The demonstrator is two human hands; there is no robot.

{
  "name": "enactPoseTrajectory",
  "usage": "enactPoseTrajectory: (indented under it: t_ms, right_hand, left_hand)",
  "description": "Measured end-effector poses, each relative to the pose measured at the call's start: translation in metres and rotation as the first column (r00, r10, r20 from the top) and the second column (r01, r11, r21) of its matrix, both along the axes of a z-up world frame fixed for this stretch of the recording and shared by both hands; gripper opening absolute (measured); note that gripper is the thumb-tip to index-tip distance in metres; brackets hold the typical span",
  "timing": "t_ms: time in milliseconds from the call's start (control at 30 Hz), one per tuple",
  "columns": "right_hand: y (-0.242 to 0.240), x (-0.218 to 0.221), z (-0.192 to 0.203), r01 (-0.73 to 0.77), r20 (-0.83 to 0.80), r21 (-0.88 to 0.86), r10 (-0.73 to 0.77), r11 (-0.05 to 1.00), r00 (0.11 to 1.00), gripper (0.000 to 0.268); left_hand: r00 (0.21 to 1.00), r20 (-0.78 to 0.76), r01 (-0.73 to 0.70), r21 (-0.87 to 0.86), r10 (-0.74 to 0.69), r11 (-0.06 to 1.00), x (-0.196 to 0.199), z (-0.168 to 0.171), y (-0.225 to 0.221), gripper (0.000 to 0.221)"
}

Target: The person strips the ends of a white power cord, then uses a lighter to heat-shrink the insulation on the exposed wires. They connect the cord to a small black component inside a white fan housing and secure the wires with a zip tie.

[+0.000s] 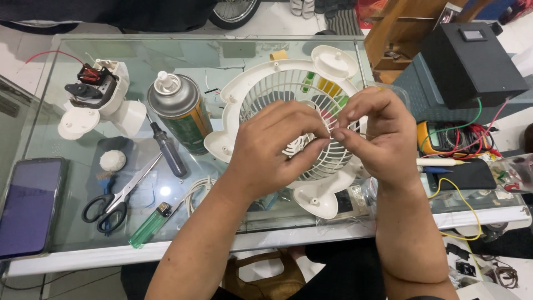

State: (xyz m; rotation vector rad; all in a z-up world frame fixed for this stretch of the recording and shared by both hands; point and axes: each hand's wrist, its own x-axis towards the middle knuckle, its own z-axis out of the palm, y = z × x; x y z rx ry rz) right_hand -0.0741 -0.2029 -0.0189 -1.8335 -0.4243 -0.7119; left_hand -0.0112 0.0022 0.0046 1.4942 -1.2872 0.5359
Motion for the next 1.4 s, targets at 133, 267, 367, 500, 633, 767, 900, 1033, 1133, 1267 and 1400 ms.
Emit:
enactPoseTrajectory:
  t_ms: [133,267,367,500,633,767,900,1033,1133,1267,1400]
  right_hand:
    - [-0.004,-0.002,-0.007,-0.009,-0.014,0.031,0.010,0.999,1.000,0.023]
    - [-0.004,-0.005,-0.008,-0.075,-0.020,0.152,0.079,0.986,0.997,0.029]
    - [0.000,-0.008,-0.008,-0.097,-0.043,0.136,0.104,0.986,0.994,0.031]
    - [0.003,-0.010,0.006,-0.148,-0.079,0.054,0.152,0.987,0.985,0.044]
    - [-0.010,-0.006,-0.002,-0.175,0.025,0.097,0.173,0.980,0.985,0.061]
    - [-0.004,-0.007,0.006,-0.135,-0.061,-0.054,0.132,0.989,0.989,0.017]
    - [-0.005,-0.006,0.012,-0.176,-0.051,-0.100,0.172,0.979,0.984,0.008]
    - [-0.006,-0.006,0.007,-0.276,-0.145,0.028,0.277,0.961,0.950,0.008]
    - [-0.004,-0.006,0.006,-0.304,-0.148,0.096,0.316,0.948,0.937,0.002]
    - [-0.001,-0.007,0.005,-0.316,-0.196,0.196,0.353,0.928,0.915,0.009]
    - [0.001,-0.006,0.009,-0.297,-0.287,0.247,0.363,0.922,0.887,0.014]
  left_hand:
    - [1.000,0.010,0.020,0.044,-0.021,0.999,0.000,-0.005,0.000,0.020]
    - [0.999,-0.039,0.028,0.040,-0.026,0.999,-0.002,-0.005,-0.003,0.014]
    - [0.994,-0.067,0.089,-0.014,-0.089,0.996,-0.003,-0.005,-0.005,0.006]
    - [0.949,-0.283,0.134,-0.049,-0.142,0.990,-0.006,-0.003,-0.002,0.004]
    - [0.860,-0.491,0.165,0.014,-0.137,0.986,-0.004,-0.003,0.000,0.006]
    - [0.821,-0.551,0.244,0.108,-0.146,0.964,-0.003,-0.003,-0.001,0.009]
    - [0.817,-0.569,0.214,0.148,-0.094,0.966,-0.004,-0.001,0.000,0.009]
    - [0.770,-0.625,0.279,0.151,-0.127,0.948,-0.005,-0.002,-0.001,0.009]
    - [0.845,-0.525,0.225,0.164,-0.108,0.961,-0.005,-0.002,-0.001,0.014]
    - [0.956,-0.283,0.082,0.032,-0.070,0.996,-0.006,0.000,-0.001,0.009]
    - [0.981,-0.186,0.063,-0.003,-0.062,0.998,-0.009,0.001,-0.002,0.009]
